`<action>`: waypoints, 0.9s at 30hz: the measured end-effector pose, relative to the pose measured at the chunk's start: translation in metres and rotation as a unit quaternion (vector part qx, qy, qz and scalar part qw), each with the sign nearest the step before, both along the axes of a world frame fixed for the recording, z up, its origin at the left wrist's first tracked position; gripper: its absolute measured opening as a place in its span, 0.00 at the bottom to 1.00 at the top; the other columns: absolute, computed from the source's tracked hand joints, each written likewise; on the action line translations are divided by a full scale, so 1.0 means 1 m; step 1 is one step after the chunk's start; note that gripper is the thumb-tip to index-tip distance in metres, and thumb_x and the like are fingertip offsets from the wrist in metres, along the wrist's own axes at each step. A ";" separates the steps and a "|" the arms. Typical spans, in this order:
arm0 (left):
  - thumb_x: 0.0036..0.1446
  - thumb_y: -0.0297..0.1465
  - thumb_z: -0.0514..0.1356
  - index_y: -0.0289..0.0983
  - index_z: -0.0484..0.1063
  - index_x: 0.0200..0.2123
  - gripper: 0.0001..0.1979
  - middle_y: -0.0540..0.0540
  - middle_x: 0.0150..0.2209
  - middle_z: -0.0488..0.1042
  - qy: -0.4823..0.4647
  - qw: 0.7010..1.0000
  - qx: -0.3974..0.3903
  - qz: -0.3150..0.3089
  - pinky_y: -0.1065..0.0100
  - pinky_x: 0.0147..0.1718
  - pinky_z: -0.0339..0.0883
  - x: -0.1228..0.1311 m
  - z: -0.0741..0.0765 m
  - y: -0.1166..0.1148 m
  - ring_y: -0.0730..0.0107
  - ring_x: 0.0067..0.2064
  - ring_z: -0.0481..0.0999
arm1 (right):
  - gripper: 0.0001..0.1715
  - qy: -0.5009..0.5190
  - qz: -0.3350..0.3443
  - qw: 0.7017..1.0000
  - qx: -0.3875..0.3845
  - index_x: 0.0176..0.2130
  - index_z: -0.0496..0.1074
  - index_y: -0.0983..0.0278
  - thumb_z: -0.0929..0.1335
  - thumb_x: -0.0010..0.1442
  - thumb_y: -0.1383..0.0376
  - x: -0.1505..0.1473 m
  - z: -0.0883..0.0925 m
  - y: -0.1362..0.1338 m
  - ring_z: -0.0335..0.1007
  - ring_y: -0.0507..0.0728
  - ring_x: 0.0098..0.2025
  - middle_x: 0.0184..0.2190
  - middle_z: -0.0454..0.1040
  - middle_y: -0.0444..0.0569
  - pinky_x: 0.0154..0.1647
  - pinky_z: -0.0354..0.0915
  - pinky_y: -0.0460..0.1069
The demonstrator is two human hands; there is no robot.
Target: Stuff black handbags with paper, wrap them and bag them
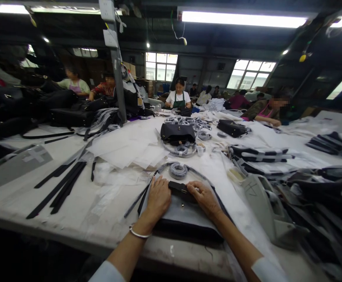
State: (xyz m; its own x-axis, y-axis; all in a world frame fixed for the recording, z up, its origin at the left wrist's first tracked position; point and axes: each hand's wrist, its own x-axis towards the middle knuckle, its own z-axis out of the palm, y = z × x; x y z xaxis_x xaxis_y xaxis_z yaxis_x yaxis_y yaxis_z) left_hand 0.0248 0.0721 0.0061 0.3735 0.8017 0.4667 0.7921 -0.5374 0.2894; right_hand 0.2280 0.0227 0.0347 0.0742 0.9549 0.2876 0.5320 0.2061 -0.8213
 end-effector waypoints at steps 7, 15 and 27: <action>0.60 0.18 0.47 0.36 0.71 0.49 0.20 0.40 0.54 0.73 -0.080 0.991 -0.013 -0.111 0.51 0.61 0.61 -0.010 0.027 -0.010 0.60 0.61 0.67 | 0.14 -0.097 0.008 0.995 -0.022 0.33 0.68 0.61 0.72 0.54 0.54 -0.006 0.015 -0.007 0.70 0.58 0.41 0.38 0.76 0.47 0.46 0.63 0.52; 0.57 0.15 0.47 0.37 0.74 0.40 0.19 0.46 0.39 0.75 -0.069 0.958 -0.070 -0.269 0.72 0.42 0.72 -0.007 0.039 -0.031 0.72 0.40 0.76 | 0.11 -0.077 0.027 0.996 -0.035 0.39 0.72 0.62 0.70 0.56 0.59 -0.004 0.015 -0.005 0.70 0.57 0.43 0.38 0.75 0.46 0.48 0.62 0.51; 0.62 0.18 0.50 0.36 0.76 0.39 0.16 0.46 0.37 0.75 0.018 0.960 -0.086 -0.267 0.68 0.41 0.72 -0.006 0.039 -0.035 0.68 0.38 0.75 | 0.22 -0.203 -0.003 0.977 -0.066 0.46 0.71 0.63 0.73 0.53 0.57 -0.009 0.010 -0.004 0.71 0.61 0.47 0.43 0.77 0.50 0.50 0.63 0.53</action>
